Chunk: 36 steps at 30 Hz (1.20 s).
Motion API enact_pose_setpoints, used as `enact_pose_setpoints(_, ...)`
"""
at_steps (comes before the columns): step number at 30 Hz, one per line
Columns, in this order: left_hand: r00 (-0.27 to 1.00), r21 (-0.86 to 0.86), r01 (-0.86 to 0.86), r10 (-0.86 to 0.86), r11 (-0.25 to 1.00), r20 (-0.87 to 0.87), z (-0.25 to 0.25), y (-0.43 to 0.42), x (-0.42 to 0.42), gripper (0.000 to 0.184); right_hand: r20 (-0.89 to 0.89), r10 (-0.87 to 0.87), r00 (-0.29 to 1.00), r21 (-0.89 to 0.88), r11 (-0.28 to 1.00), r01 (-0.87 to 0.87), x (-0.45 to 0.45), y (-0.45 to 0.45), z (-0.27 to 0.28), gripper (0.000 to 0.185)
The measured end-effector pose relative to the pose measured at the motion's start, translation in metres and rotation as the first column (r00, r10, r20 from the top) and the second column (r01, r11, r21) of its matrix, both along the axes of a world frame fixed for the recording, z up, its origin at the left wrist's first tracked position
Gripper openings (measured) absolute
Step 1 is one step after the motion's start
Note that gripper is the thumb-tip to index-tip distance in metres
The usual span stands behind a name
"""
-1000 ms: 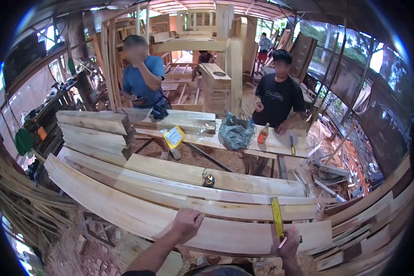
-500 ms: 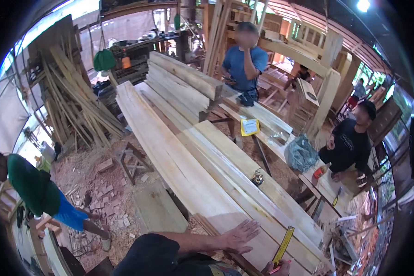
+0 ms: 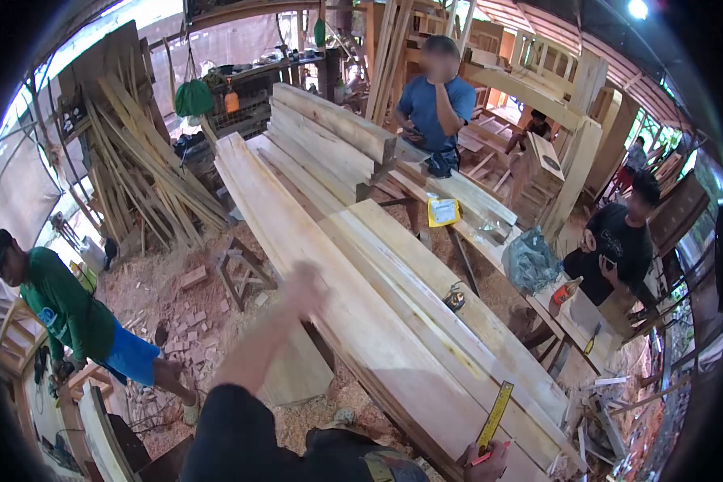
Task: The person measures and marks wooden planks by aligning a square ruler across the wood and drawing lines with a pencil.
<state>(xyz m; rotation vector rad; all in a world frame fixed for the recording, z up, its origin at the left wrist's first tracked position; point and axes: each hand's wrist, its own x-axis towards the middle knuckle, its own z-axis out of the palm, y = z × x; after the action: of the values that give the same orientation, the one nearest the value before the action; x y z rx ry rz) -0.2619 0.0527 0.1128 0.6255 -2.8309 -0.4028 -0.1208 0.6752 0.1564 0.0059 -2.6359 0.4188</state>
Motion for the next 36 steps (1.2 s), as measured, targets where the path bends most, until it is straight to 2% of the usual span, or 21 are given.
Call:
enact_pose_setpoints(1, 0.931, 0.108, -0.327, 0.300, 0.939, 0.210, 0.048, -0.038, 0.009, 0.087, 0.003, 0.010, 1.000, -0.010, 1.000, -0.010, 0.001, -0.002, 0.005, 0.034)
enact_pose_setpoints(2, 0.791, 0.006, -0.607, 0.603, 0.795, 0.103, 0.045, -0.075, 0.018, 0.083, 0.003, 0.020, 1.000, -0.024, 1.000, -0.020, -0.001, -0.007, 0.013, 0.034)
enact_pose_setpoints(4, 0.614, -0.407, -0.719, 0.790, 0.564, 0.010, 0.026, -0.119, 0.043, 0.072, -0.006, 0.028, 1.000, -0.011, 1.000, -0.028, 0.001, -0.010, 0.014, 0.035)
enact_pose_setpoints(6, 0.850, -0.209, -0.525, 0.520, 0.825, -0.080, 0.001, -0.143, 0.049, 0.065, -0.041, 0.019, 0.999, 0.027, 0.999, -0.018, -0.003, -0.006, 0.001, 0.036)
enact_pose_setpoints(7, 0.921, -0.121, -0.378, 0.360, 0.918, -0.147, -0.004, -0.144, 0.054, 0.062, -0.034, 0.019, 0.999, 0.002, 1.000, -0.019, -0.002, -0.008, 0.002, 0.036)
enact_pose_setpoints(9, 0.938, -0.122, -0.138, 0.090, 0.983, -0.336, -0.028, -0.103, 0.044, 0.054, -0.025, 0.027, 0.999, -0.043, 0.999, -0.028, -0.003, -0.012, 0.007, 0.036)
enact_pose_setpoints(10, 0.936, 0.011, 0.062, -0.054, 0.998, -0.348, 0.008, -0.050, 0.045, 0.039, -0.023, 0.026, 0.999, -0.033, 0.999, -0.027, -0.006, -0.012, 0.005, 0.036)
enact_pose_setpoints(11, 0.914, 0.163, 0.252, -0.179, 0.954, -0.365, 0.048, 0.004, 0.046, 0.025, -0.022, 0.026, 0.999, -0.024, 0.999, -0.027, -0.008, -0.009, 0.001, 0.037)
enact_pose_setpoints(12, 0.846, -0.061, 0.397, -0.391, 0.916, -0.362, 0.045, 0.041, 0.041, 0.031, -0.021, 0.027, 0.999, -0.014, 1.000, -0.027, -0.009, -0.009, -0.001, 0.037)
enact_pose_setpoints(13, 0.744, -0.286, 0.506, -0.579, 0.814, -0.333, 0.042, 0.079, 0.036, 0.038, 0.039, -0.011, 0.999, -0.007, 1.000, 0.011, -0.009, -0.011, 0.002, 0.038)
enact_pose_setpoints(15, 0.716, 0.039, 0.675, -0.642, 0.737, -0.274, 0.039, 0.129, 0.038, 0.067, 0.148, -0.081, 0.986, 0.006, 0.997, 0.081, -0.011, -0.018, 0.012, 0.040)
enact_pose_setpoints(18, 0.761, -0.004, 0.649, -0.649, 0.761, -0.032, 0.016, 0.128, 0.028, 0.078, 0.266, -0.139, 0.954, -0.039, 0.987, 0.155, -0.015, -0.012, 0.006, 0.041)
enact_pose_setpoints(21, 0.838, -0.015, 0.532, -0.523, 0.847, 0.158, 0.038, 0.079, 0.000, 0.085, 0.282, -0.140, 0.949, -0.022, 0.988, 0.152, -0.019, -0.009, 0.000, 0.040)
enact_pose_setpoints(24, 0.936, -0.044, 0.313, -0.300, 0.949, 0.184, 0.022, 0.003, -0.033, 0.091, 0.171, -0.146, 0.974, 0.031, 0.989, 0.143, -0.019, -0.014, -0.003, 0.038)
enact_pose_setpoints(27, 0.983, -0.039, 0.113, -0.106, 0.993, 0.151, 0.008, -0.072, -0.062, 0.098, 0.123, -0.086, 0.989, -0.102, 0.990, 0.099, -0.022, -0.008, -0.013, 0.036)
enact_pose_setpoints(29, 0.990, -0.033, -0.008, 0.012, 0.999, 0.137, 0.014, -0.109, -0.076, 0.100, 0.095, -0.075, 0.993, -0.093, 0.992, 0.084, -0.024, -0.009, -0.012, 0.035)
enact_pose_setpoints(36, 0.952, -0.013, -0.291, 0.291, 0.957, 0.098, 0.015, -0.138, -0.116, 0.098, 0.140, -0.034, 0.990, -0.233, 0.970, 0.067, -0.025, -0.004, -0.009, 0.032)
